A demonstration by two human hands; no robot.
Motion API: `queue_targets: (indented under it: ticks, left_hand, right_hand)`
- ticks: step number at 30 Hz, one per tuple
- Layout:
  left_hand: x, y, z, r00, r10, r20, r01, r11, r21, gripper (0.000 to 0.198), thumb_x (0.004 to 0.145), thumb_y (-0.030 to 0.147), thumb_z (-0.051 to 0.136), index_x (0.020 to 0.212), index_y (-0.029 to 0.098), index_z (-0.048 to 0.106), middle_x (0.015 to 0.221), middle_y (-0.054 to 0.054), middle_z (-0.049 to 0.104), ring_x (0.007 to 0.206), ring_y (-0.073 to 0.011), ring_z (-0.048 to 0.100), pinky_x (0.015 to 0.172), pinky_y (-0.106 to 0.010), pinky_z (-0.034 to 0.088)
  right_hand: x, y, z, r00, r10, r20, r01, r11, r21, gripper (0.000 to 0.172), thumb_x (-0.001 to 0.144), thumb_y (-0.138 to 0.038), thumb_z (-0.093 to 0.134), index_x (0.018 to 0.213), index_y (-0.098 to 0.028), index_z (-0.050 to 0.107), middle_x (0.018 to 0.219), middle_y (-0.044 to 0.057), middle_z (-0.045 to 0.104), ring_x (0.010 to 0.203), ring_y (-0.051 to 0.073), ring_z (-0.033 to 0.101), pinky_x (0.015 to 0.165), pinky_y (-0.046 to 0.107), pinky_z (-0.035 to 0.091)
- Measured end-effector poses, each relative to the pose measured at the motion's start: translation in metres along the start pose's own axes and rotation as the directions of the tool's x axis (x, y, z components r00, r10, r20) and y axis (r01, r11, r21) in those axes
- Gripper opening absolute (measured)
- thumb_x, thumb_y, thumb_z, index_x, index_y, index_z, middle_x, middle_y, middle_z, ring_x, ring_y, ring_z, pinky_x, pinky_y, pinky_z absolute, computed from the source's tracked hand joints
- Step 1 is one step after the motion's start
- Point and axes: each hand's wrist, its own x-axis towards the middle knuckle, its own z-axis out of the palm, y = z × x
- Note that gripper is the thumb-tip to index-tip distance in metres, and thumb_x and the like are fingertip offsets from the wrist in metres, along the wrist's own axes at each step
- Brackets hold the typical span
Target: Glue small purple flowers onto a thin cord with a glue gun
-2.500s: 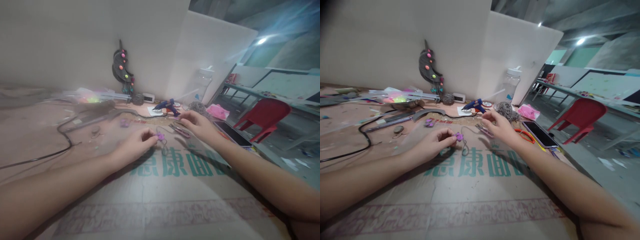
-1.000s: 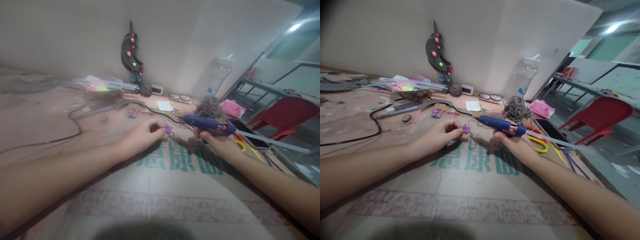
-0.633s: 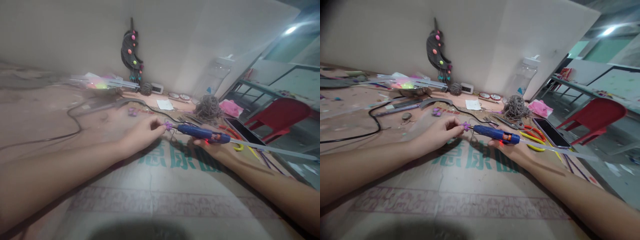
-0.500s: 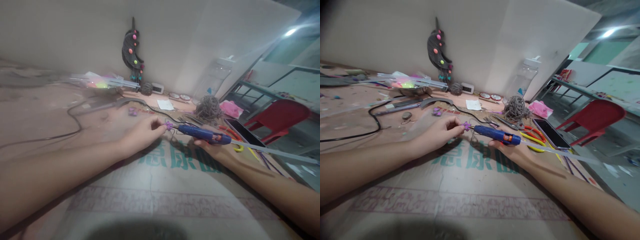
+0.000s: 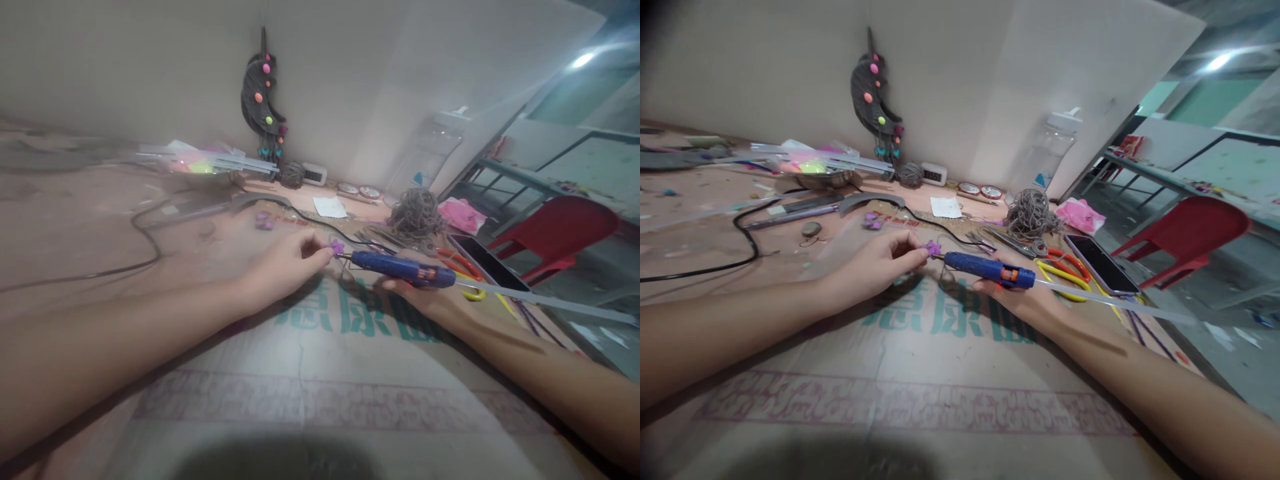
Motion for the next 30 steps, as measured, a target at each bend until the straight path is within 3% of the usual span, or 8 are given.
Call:
queue_targets:
  ticks: [5,24,30]
  left_hand:
    - [0.0001,0.0011,-0.0013,1.000,-0.006,0.006,0.006,1.000,-0.004,0.019,0.089,0.036,0.058,0.079,0.019,0.059,0.079,-0.001,0.065,0.071,-0.0161,0.056,0.064,-0.028,0.038]
    - [-0.0007,0.0035,-0.0011,1.000,-0.018,0.016,0.018,1.000,-0.009,0.020,0.090,0.036,0.059,0.078,0.019,0.059,0.077,-0.001,0.063,0.069,-0.0155,0.054,0.063,-0.029,0.037]
    - [-0.0008,0.0027,-0.0018,1.000,-0.018,0.022,0.018,1.000,-0.015,0.021,0.090,0.037,0.060,0.079,0.019,0.060,0.075,-0.001,0.062,0.068,-0.0153,0.053,0.063,-0.029,0.037]
  right_hand:
    - [-0.0003,-0.0035,0.0017,0.999,0.002,-0.032,-0.001,0.999,0.033,0.031,0.074,-0.052,0.075,0.072,-0.023,0.061,0.064,-0.002,0.058,0.059,0.017,0.054,0.055,0.028,0.043]
    - [0.0009,-0.0034,-0.0003,1.000,0.013,0.022,-0.015,0.997,0.072,0.028,0.075,-0.047,0.078,0.073,-0.023,0.063,0.063,-0.003,0.057,0.060,0.016,0.053,0.055,0.027,0.041]
    - [0.0004,-0.0084,-0.0004,0.999,-0.034,-0.011,0.034,0.999,0.038,0.024,0.076,-0.040,0.077,0.070,-0.022,0.062,0.062,-0.004,0.055,0.057,0.014,0.049,0.053,0.026,0.038]
